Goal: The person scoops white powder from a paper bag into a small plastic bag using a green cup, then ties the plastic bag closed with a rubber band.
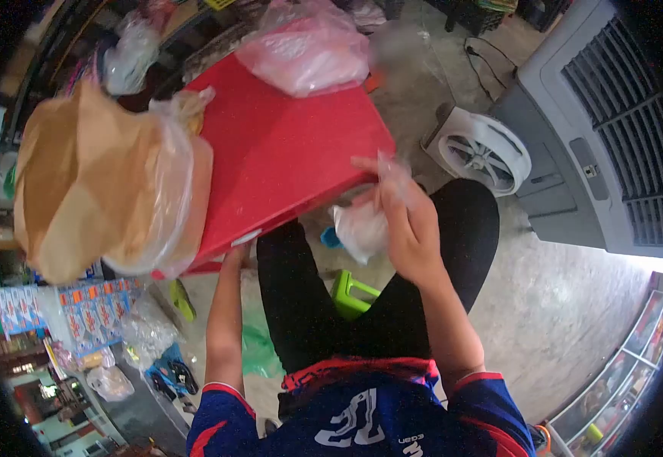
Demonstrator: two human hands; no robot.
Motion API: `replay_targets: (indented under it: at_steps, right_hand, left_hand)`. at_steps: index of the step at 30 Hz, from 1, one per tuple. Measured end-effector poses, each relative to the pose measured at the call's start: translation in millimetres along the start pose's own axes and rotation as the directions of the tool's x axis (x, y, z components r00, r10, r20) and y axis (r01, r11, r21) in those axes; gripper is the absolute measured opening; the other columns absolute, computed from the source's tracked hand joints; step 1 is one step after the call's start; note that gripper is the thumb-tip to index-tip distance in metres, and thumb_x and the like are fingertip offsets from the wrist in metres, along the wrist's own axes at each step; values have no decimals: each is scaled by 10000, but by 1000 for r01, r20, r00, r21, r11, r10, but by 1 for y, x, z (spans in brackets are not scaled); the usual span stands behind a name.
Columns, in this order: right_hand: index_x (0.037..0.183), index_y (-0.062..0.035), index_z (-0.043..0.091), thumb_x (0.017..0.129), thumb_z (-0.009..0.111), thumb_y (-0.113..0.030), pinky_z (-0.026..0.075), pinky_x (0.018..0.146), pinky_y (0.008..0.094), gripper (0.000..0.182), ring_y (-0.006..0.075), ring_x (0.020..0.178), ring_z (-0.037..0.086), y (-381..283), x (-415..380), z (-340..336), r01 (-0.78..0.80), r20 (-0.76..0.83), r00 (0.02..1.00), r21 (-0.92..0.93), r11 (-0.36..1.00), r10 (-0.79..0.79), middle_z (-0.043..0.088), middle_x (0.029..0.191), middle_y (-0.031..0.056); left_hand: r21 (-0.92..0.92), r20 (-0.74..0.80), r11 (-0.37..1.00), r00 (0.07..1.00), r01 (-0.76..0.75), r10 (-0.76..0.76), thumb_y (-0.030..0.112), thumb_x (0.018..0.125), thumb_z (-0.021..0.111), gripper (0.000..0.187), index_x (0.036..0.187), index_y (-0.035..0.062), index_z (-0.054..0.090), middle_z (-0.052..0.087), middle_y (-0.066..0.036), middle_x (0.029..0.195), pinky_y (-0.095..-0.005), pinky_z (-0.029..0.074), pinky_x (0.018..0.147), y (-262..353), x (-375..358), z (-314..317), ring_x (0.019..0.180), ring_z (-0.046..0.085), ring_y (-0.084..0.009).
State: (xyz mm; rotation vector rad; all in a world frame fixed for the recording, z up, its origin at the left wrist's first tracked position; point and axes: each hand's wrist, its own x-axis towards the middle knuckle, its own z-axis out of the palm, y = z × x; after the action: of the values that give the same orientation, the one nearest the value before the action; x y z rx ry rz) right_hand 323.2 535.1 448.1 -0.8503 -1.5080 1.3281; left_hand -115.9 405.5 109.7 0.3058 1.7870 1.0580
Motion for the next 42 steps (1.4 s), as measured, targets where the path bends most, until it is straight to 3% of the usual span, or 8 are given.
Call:
replay_targets:
  at_steps: [7, 8, 18, 23, 27, 33, 37, 42]
  right_hand:
    - [755, -43, 392, 1116, 400, -307, 541, 781, 384, 447, 292, 890, 701, -22, 24, -53, -42, -148, 988, 10, 999, 43, 668, 1265, 316]
    - [728, -40, 432, 1114, 423, -366, 538, 771, 398, 505, 299, 837, 690, -14, 26, -64, -22, -174, 985, -42, 999, 14, 665, 1235, 331]
    - [679, -97, 437, 1078, 499, -534, 523, 673, 429, 595, 273, 674, 618, 16, 33, -85, -70, -533, 846, -133, 989, -12, 613, 1008, 227]
    - [595, -158, 392, 1070, 523, -346, 478, 611, 385, 527, 233, 562, 577, 19, 32, -81, 33, -632, 775, 5, 999, -23, 588, 946, 172]
    - [608, -168, 400, 1072, 480, -244, 459, 624, 356, 477, 199, 550, 544, 19, 30, -93, 20, -661, 750, 22, 1000, 0, 580, 934, 159]
    - [621, -163, 417, 1112, 443, -271, 448, 629, 360, 502, 186, 564, 519, 24, 27, -125, -50, -603, 795, 31, 998, 59, 613, 1027, 154]
    - [650, -170, 408, 1118, 448, -284, 455, 653, 363, 483, 189, 598, 538, 24, 33, -121, -174, -741, 666, -42, 984, 86, 627, 1077, 138]
    - [721, -169, 444, 1137, 444, -319, 463, 733, 358, 441, 190, 698, 582, 25, 32, -134, -220, -530, 828, -4, 975, 185, 636, 1176, 125]
  left_hand:
    - [67, 9, 984, 987, 162, -163, 300, 1100, 461, 404, 1326, -2, 605, 701, -121, 1281, -420, 584, 879, -24, 34, 24, 1057, 713, -265]
    - [74, 4, 983, 986, 168, -169, 300, 1100, 461, 405, 1326, -2, 605, 701, -121, 1282, -420, 584, 879, -26, 37, 27, 1058, 713, -266]
    - [145, 7, 973, 984, 178, -181, 301, 1101, 459, 407, 1335, -1, 599, 695, -122, 1293, -420, 584, 884, -52, 94, 56, 1067, 710, -267]
    - [164, 13, 976, 989, 143, -147, 301, 1101, 458, 409, 1339, -1, 596, 692, -122, 1299, -420, 584, 886, -62, 120, 69, 1071, 709, -268]
    - [171, 25, 978, 992, 116, -122, 302, 1102, 457, 410, 1342, 0, 593, 689, -122, 1303, -420, 584, 888, -68, 136, 80, 1075, 708, -269]
    - [178, 44, 980, 994, 87, -97, 302, 1102, 456, 411, 1347, 0, 589, 686, -123, 1309, -420, 584, 891, -75, 156, 93, 1080, 706, -270]
    - [176, 65, 982, 995, 70, -82, 303, 1103, 455, 413, 1351, 1, 587, 683, -123, 1314, -421, 584, 892, -80, 169, 107, 1084, 705, -270]
    - [174, 75, 983, 995, 58, -72, 303, 1103, 454, 414, 1355, 1, 584, 680, -124, 1319, -421, 584, 895, -85, 179, 113, 1088, 704, -271]
